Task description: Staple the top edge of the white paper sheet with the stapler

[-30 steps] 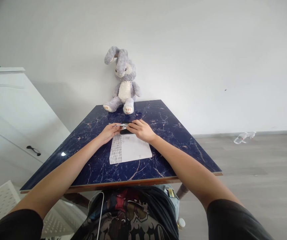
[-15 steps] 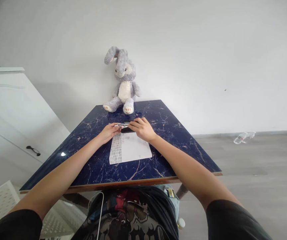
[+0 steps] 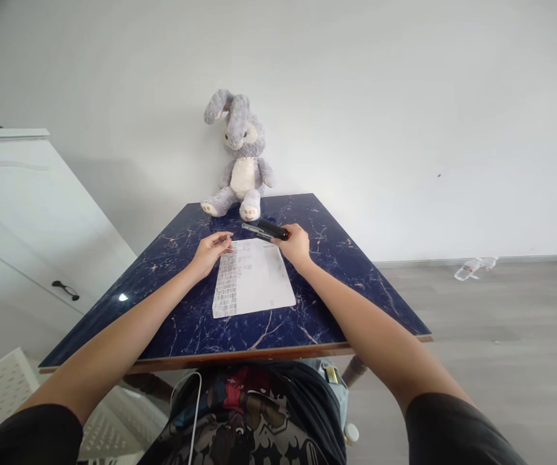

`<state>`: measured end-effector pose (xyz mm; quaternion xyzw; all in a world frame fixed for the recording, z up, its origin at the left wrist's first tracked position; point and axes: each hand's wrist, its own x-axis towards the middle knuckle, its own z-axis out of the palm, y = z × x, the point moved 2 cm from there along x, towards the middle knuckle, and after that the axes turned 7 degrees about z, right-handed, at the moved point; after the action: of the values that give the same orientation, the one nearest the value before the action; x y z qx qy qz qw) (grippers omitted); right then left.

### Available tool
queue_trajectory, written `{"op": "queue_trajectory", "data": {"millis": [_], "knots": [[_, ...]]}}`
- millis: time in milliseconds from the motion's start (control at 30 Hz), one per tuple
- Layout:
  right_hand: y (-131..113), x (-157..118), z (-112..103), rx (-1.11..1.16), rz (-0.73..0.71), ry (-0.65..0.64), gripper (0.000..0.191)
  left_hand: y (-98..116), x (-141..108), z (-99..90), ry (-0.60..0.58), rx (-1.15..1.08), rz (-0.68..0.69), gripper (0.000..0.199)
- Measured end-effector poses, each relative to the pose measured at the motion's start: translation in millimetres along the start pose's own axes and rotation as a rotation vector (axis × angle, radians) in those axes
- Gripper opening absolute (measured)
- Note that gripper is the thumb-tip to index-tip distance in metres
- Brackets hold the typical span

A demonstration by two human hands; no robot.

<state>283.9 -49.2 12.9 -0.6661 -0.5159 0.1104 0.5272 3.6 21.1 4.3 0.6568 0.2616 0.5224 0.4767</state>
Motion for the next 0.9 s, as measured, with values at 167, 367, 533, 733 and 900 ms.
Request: {"op": "queue_trajectory", "data": {"millis": [167, 367, 533, 733, 900], "knots": [[4.1, -2.3, 13.0, -0.014, -0.001, -0.232, 0.033, 12.1, -2.6, 3.8, 0.051, 0.024, 0.152, 0.041], [-1.1, -11.5, 28.0, -0.003, -0.135, -0.453, 0.027, 27.3, -9.6, 7.5, 0.085, 0.182, 0.278, 0.031], [-7.1, -15.1, 29.2, -0.110, -0.224, -0.512, 0.026, 37.5, -19.4, 21.6, -0.063, 0.368, 0.387, 0.023], [-33.2, -21.9, 8.2, -0.087, -0.634, -0.267, 0.048, 39.0, -25.4, 29.3, -0.118, 0.375, 0.322, 0.027], [-46.7, -31.4, 2.9, -0.006, -0.857, -0.238, 0.028, 42.9, -30.0, 35.0, -0.151, 0.315, 0.283, 0.028]]}}
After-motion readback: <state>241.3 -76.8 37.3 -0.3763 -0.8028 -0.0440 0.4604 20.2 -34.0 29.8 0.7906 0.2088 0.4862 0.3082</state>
